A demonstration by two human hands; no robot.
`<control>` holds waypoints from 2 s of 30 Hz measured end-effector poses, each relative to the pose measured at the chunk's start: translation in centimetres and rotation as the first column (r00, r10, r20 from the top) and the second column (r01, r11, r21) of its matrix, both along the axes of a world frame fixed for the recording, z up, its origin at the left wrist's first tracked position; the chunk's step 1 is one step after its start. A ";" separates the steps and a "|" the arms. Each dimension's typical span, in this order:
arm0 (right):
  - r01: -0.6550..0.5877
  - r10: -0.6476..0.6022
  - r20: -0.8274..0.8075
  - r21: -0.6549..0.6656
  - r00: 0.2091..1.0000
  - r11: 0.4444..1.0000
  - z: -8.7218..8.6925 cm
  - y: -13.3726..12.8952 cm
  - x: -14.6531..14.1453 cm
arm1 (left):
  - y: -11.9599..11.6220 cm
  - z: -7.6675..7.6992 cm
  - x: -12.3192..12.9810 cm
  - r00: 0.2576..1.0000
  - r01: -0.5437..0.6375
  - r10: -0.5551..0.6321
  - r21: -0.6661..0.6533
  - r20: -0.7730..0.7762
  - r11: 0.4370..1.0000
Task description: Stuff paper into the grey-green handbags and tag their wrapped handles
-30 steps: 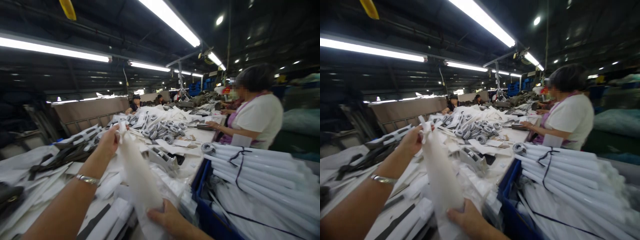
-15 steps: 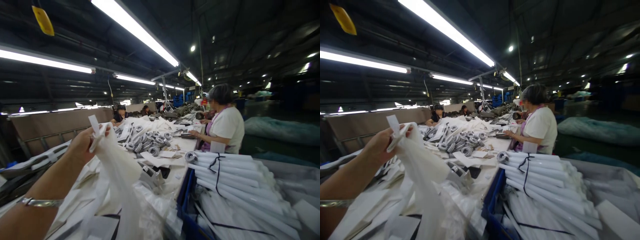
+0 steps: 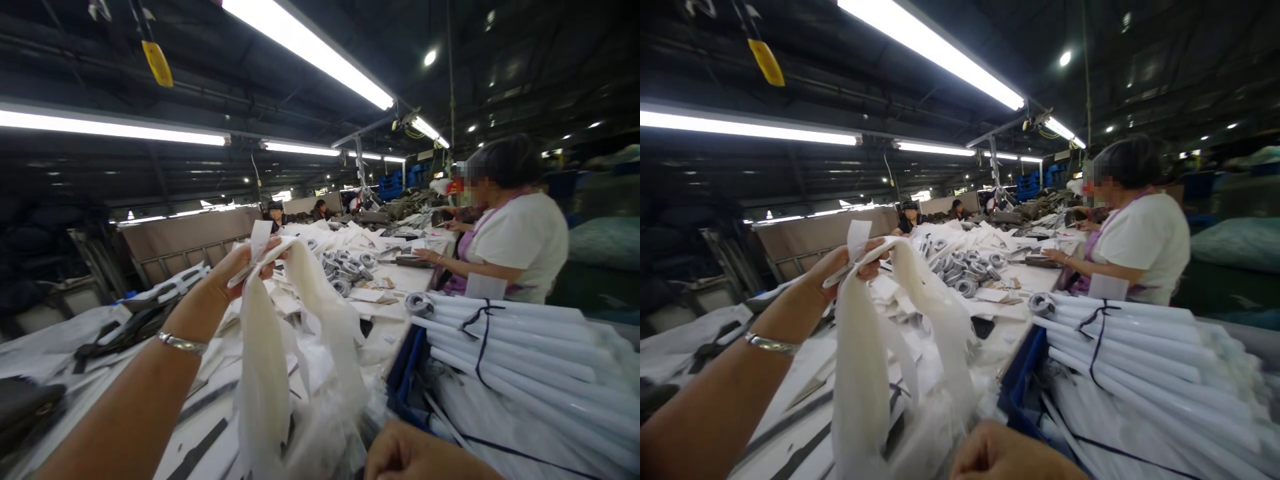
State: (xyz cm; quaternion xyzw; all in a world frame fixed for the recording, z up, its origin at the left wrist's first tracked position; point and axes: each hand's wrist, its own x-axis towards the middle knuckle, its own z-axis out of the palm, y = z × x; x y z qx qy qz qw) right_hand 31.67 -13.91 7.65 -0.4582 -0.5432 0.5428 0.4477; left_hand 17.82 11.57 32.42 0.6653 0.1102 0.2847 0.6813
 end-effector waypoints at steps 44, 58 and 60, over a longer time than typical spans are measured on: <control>0.835 -0.511 -0.831 -0.112 0.218 0.538 3.9 15.0 13.3 | 2.9 -18.0 -1.5 0.673 0.165 0.184 0.387 -0.717 0.907; 0.889 -0.573 -0.773 -0.025 0.273 0.458 0.9 15.3 14.7 | 5.5 -23.8 -0.1 0.743 0.195 0.063 0.305 -0.667 0.932; 0.885 -0.568 -0.771 -0.011 0.289 0.465 1.4 15.4 14.4 | 5.6 -24.3 -0.2 0.748 0.212 0.024 0.274 -0.663 0.938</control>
